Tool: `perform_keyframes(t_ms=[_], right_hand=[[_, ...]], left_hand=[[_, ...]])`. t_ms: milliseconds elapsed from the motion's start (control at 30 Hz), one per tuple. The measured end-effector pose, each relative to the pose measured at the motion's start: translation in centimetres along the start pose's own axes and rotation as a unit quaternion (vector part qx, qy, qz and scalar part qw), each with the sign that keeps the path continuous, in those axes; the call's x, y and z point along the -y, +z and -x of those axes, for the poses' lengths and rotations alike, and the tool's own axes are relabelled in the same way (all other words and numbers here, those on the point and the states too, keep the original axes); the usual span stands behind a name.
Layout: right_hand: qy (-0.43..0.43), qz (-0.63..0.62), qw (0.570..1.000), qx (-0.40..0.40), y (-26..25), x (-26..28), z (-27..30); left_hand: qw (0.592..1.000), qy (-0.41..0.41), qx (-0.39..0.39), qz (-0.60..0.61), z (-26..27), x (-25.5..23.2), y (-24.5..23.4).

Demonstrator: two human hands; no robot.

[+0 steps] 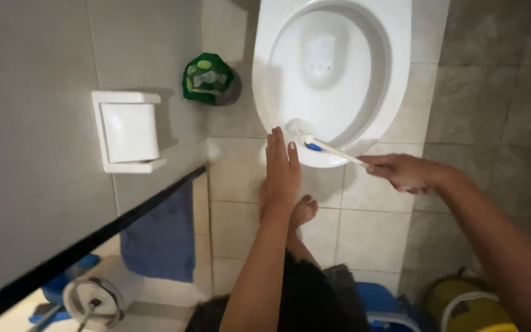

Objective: The person scrubs the inside of a toilet bowl using a toilet brush. They apply cleaning liquid from a bottle onto the brush and continue scrubbing the bowl's interior surfaces.

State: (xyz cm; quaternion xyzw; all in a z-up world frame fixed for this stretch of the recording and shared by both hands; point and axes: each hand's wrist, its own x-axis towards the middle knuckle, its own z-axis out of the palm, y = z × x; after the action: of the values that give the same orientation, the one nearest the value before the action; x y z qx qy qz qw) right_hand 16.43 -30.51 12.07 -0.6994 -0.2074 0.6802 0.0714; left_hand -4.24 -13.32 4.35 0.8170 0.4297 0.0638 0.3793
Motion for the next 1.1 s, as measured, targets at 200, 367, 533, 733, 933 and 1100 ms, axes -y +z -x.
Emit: perform_keyframes(t_ms=[200, 367, 533, 733, 933, 1100], right_hand=[[-0.017, 0.062, 0.998, -0.02, -4.0, 4.3, -2.3], [-0.017, 0.082, 0.995, 0.045, -7.5, 2.2, -5.7], [-0.13, 0.157, 0.967, 0.151, -12.2, -3.0, -8.1], [-0.101, 0.45, 0.885, 0.06, -18.8, 0.6, -6.4], [-0.189, 0.391, 0.897, 0.087, -18.0, 2.1, -11.1], [-0.163, 0.483, 0.85, 0.136, -20.8, 2.8, -11.3]], left_hand=[[0.996, -0.061, -0.05, 0.043, 0.1, -3.3, 2.9], [0.987, -0.086, -0.128, 0.052, -0.4, -4.2, 6.5], [0.97, -0.156, -0.168, 0.078, 1.8, -5.9, 10.4], [0.951, -0.203, -0.204, 0.114, 1.1, -10.4, 13.7], [0.876, -0.282, -0.248, 0.302, -0.1, -13.9, 14.9], [0.872, -0.44, -0.192, 0.098, -0.3, -19.1, 13.8]])
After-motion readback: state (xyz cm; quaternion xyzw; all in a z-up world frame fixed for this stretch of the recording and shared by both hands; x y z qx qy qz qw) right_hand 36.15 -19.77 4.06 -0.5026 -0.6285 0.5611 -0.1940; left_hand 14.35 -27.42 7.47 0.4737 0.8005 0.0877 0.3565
